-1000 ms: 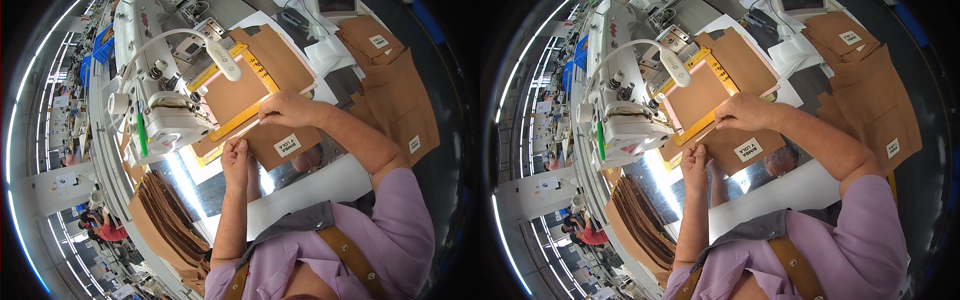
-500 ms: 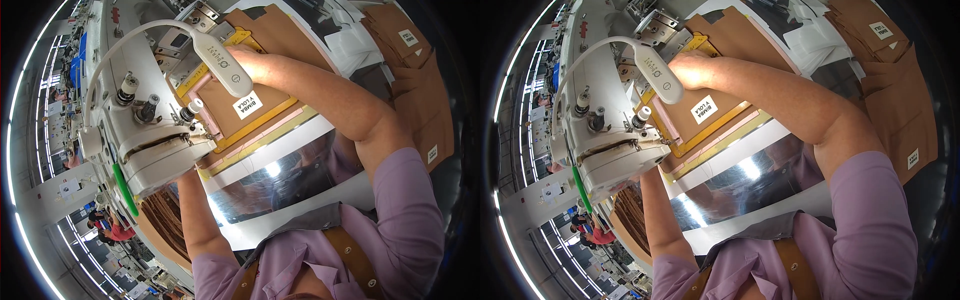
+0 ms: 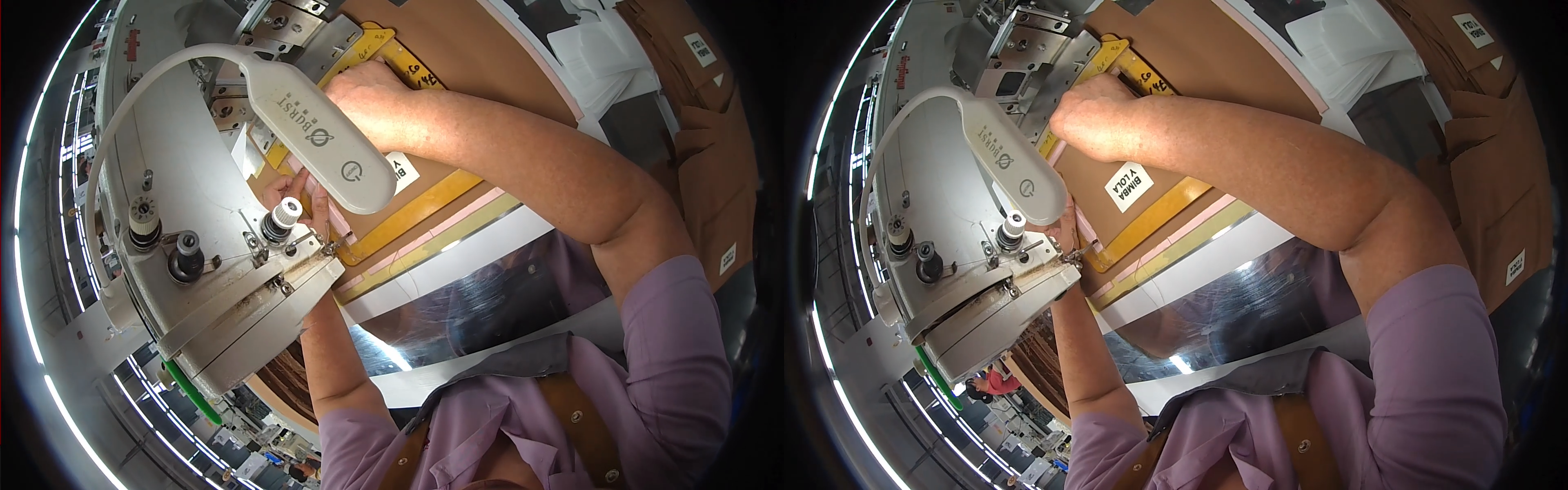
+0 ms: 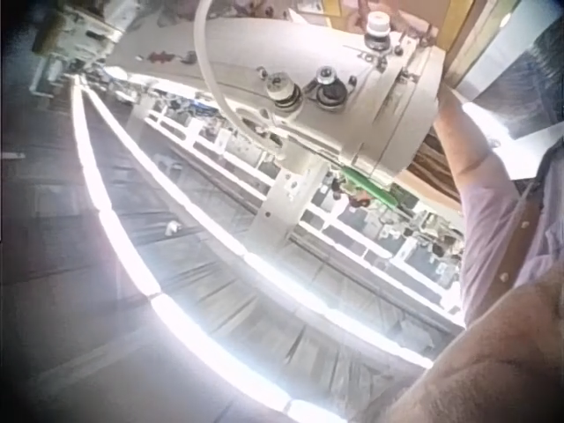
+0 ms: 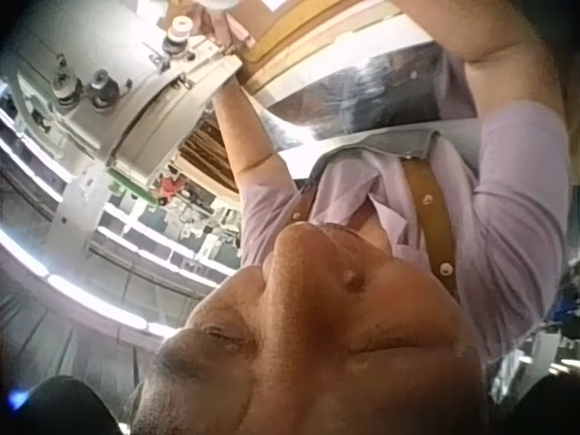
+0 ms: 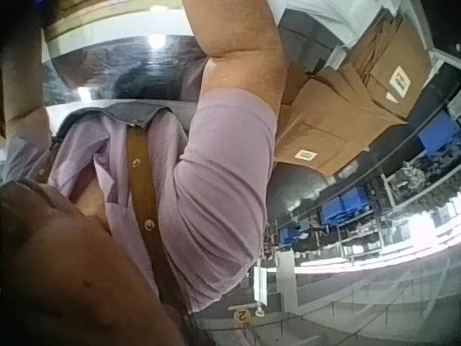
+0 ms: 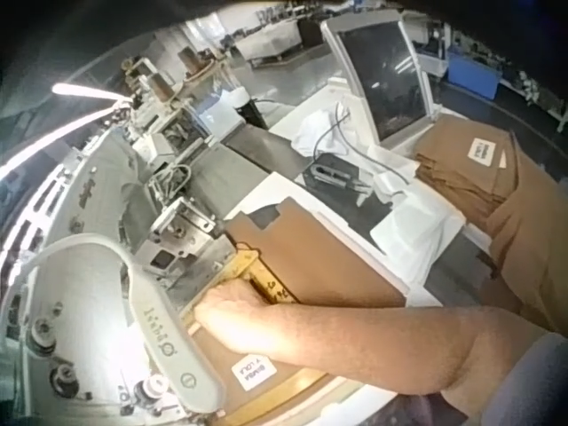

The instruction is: Operating an industrial sewing machine to assemble leather bag components.

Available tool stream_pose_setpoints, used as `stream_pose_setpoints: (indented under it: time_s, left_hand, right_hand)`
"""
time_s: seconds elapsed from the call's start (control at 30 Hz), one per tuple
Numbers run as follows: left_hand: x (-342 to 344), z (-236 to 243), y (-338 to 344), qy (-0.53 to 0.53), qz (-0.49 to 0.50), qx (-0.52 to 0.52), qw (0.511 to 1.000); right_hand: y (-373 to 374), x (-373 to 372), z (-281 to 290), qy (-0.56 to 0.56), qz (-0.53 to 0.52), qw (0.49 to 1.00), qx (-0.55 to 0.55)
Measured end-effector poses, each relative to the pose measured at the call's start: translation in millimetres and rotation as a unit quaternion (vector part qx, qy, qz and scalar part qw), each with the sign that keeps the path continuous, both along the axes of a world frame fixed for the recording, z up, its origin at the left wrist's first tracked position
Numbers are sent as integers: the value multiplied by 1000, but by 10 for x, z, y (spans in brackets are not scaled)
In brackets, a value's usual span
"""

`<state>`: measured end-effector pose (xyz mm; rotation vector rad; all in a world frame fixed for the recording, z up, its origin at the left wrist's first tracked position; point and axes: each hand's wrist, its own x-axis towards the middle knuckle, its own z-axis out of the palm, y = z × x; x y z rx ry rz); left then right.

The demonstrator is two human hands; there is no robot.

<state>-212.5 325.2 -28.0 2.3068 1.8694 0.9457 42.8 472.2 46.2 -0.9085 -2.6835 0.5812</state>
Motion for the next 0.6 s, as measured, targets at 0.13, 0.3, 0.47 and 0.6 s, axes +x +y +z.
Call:
stream_pose_setpoints:
  time_s: [0.13, 0.3, 0.47, 0.6]
  left_hand:
    - [181, 227, 45, 42, -20, -12, 999]
    - [225, 340, 63, 119, -11, -72, 990]
    - [-122, 402, 114, 50, -75, -17, 996]
    - [596, 661, 87, 167, 13, -54, 984]
  right_hand:
    - [2, -13, -19, -1, -11, 1000, -7]
    - [-5, -75, -101, 28, -18, 999, 11]
    - [-35, -124, -14, 16, -10, 1000, 22]
    - [-26, -48, -129, 33, -21, 998, 42]
